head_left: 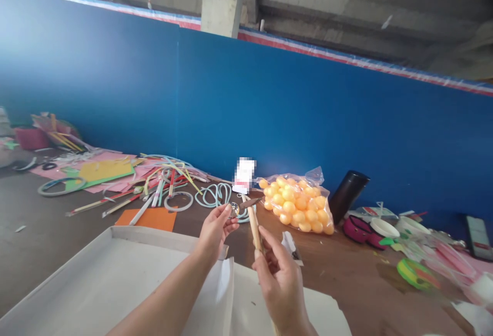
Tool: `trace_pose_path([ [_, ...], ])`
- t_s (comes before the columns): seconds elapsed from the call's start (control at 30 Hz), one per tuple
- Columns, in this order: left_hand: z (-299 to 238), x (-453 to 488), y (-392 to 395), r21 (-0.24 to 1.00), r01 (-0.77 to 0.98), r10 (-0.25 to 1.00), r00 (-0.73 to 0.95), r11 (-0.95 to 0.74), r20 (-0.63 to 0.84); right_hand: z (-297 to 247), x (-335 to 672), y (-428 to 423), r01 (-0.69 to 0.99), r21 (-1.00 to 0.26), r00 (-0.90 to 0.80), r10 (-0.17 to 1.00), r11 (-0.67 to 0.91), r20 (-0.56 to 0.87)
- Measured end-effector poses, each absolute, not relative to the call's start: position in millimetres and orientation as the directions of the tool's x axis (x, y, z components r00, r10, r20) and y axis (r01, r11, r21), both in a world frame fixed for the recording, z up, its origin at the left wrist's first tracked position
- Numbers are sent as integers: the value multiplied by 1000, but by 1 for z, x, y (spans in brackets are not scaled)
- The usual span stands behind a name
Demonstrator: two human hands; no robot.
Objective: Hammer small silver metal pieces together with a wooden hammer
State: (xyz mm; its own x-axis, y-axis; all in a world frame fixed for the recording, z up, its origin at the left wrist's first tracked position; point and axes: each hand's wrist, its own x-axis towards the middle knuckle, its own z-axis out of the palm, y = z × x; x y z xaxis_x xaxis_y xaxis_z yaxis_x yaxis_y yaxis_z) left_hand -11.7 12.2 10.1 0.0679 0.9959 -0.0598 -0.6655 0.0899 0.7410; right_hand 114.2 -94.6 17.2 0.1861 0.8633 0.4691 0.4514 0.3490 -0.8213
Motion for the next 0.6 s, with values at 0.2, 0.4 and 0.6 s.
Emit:
trace_pose_path([
  [0.2,12,-12,11,746,-660,996,51,87,-71,23,114,-98,438,-829,226,850,347,475],
  [0.4,11,-12,11,747,-661,997,53,73,-51,15,114,-95,444,-822,138,880,356,455],
  [0.6,12,-11,11,752,-655,998,57,66,-38,15,115,-95,433,-826,163,870,362,466],
])
